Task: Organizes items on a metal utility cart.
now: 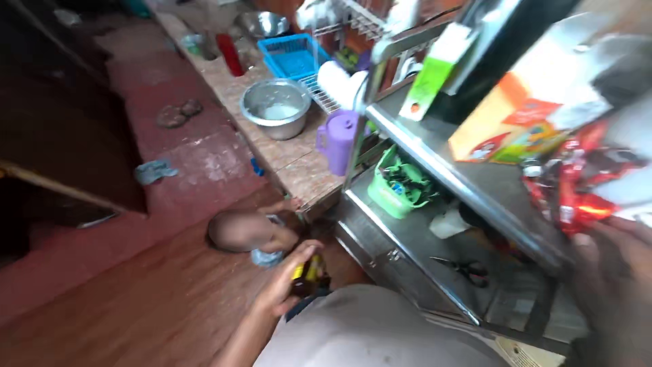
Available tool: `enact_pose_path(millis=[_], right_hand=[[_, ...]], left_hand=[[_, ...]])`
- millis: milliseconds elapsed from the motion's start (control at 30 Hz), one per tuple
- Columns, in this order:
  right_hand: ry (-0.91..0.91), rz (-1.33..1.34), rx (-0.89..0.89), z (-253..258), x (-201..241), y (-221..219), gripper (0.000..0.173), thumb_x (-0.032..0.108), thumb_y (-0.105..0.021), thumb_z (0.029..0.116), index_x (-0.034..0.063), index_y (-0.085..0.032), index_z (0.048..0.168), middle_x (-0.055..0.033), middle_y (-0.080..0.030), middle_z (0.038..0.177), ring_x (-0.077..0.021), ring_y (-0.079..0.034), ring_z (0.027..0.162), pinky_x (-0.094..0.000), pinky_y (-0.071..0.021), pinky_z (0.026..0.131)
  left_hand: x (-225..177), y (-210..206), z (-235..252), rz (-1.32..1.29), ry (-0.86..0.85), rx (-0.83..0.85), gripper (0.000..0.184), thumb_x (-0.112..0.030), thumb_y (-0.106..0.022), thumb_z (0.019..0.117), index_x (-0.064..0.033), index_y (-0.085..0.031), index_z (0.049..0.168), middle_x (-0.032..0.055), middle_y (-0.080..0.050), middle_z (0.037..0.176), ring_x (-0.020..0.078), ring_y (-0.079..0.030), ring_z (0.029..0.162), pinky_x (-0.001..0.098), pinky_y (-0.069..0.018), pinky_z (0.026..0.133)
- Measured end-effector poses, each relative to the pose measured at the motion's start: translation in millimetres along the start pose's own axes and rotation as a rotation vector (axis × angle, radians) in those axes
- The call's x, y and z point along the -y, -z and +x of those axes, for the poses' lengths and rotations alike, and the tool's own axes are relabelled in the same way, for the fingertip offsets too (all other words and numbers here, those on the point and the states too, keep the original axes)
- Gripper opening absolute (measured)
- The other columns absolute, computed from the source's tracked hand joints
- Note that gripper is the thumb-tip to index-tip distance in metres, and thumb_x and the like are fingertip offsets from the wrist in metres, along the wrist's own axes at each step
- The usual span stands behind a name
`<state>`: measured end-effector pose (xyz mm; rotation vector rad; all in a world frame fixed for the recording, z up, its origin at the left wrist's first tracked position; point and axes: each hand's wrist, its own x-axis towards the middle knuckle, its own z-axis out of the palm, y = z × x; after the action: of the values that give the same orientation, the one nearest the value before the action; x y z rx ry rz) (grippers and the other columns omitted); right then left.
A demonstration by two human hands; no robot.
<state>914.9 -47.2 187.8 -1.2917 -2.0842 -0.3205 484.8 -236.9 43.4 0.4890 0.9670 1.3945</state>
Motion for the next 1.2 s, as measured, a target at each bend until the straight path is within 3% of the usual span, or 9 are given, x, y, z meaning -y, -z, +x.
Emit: enact_pose_path(millis=[67,200,333,433,667,767,900,1067,1200], right_hand=[[-0.007,-0.038,-0.028,4.0,9.2,2.0,0.042,0.034,-0.055,0.1047,-0.0011,-0.07,0.122,-0.0301,-0.062,0.131,-0.0489,-0.059,0.12,-0.0625,-0.0439,0.102],[-0.049,0.025,-0.083,2.6,5.9,3.4,0.038,0.034,-0.056,0.1033,0.0029,-0.073,0.119,-0.0251,-0.065,0.13,-0.0431,-0.06,0.12,-0.0578,-0.0449,0.102],[-0.068,0.177,-0.111,5.7,8.7,15.9,0.036,0.031,-0.058,0.1028,0.0015,-0.073,0.118,-0.025,-0.064,0.13,-0.0353,-0.06,0.123,-0.0484,-0.0472,0.105],[0.008,0.156,-0.127,29.2,25.6,27.7,0.035,0.029,-0.06,0.1013,0.0009,-0.072,0.119,-0.023,-0.064,0.129,-0.0294,-0.064,0.119,-0.0423,-0.0534,0.1],[-0.025,0.06,0.179,148.5,47.0,20.1,0.071,0.019,-0.079,0.0897,0.0061,-0.046,0.151,-0.0225,-0.041,0.156,-0.0426,-0.058,0.126,-0.0624,-0.0527,0.097],[-0.009,0.142,0.266,176.7,41.3,-0.4,0.058,0.016,-0.083,0.0855,0.0061,-0.058,0.137,-0.0222,-0.044,0.154,-0.0431,-0.052,0.133,-0.0628,-0.0475,0.105],[-0.158,0.309,0.21,167.3,46.0,-10.1,0.046,0.021,-0.081,0.0892,0.0102,-0.058,0.127,-0.0175,-0.067,0.118,-0.0332,-0.069,0.096,-0.0573,-0.0583,0.081],[-0.041,0.218,0.047,141.7,51.5,-18.6,0.031,0.024,-0.077,0.092,-0.0002,-0.065,0.107,-0.0175,-0.063,0.13,-0.0277,-0.068,0.106,-0.0467,-0.058,0.091],[0.141,0.153,-0.226,100.4,52.1,-13.0,0.029,0.028,-0.075,0.094,0.0006,-0.068,0.092,-0.0188,-0.068,0.118,-0.0212,-0.071,0.096,-0.034,-0.0616,0.082]], left_hand=[[-17.1,4.2,12.6,-0.345,-0.108,0.274,0.039,-0.044,-0.062,0.0988,-0.0146,-0.066,0.123,0.0031,-0.067,0.085,0.0089,-0.063,0.062,0.0211,-0.053,0.05],[-33.3,-8.8,45.3,-0.234,-0.119,-0.117,0.033,-0.039,-0.042,0.1063,-0.0134,-0.061,0.116,0.0026,-0.065,0.083,0.0088,-0.063,0.063,0.0225,-0.0535,0.051],[-44.5,-29.3,42.7,-0.089,-0.202,0.254,0.037,-0.046,-0.066,0.0961,-0.0185,-0.063,0.121,0.0029,-0.067,0.085,0.0102,-0.065,0.066,0.0222,-0.0549,0.055],[-48.2,-41.7,61.2,-0.043,-0.18,0.068,0.021,-0.027,-0.048,0.1011,-0.0155,-0.054,0.118,0.0045,-0.066,0.085,0.0149,-0.068,0.069,0.0291,-0.0599,0.06],[-113.6,-124.1,102.3,0.42,-0.443,0.281,0.029,-0.01,-0.061,0.0913,-0.011,-0.059,0.12,0.0032,-0.069,0.11,0.0112,-0.066,0.066,0.0266,-0.0586,0.055],[-147.6,-183.5,135.1,0.725,-0.531,0.235,0.049,-0.019,-0.073,0.0932,-0.0108,-0.055,0.138,0.0048,-0.069,0.119,0.0139,-0.068,0.072,0.0317,-0.0607,0.063],[-167.9,-240.1,180.0,1.147,-0.569,0.213,0.083,-0.046,-0.082,0.0858,-0.0105,-0.044,0.15,0.0136,-0.065,0.133,0.0291,-0.071,0.098,0.0541,-0.0599,0.081],[-162.5,-257.6,207.5,1.27,-0.564,0.222,0.072,-0.049,-0.081,0.0845,-0.0139,-0.051,0.139,0.0134,-0.072,0.104,0.0303,-0.071,0.08,0.0566,-0.0586,0.073],[-156.2,-245.6,206.2,1.257,-0.749,0.308,0.06,-0.035,-0.083,0.086,-0.0128,-0.058,0.135,0.0087,-0.071,0.113,0.0249,-0.071,0.09,0.0545,-0.0591,0.082]])
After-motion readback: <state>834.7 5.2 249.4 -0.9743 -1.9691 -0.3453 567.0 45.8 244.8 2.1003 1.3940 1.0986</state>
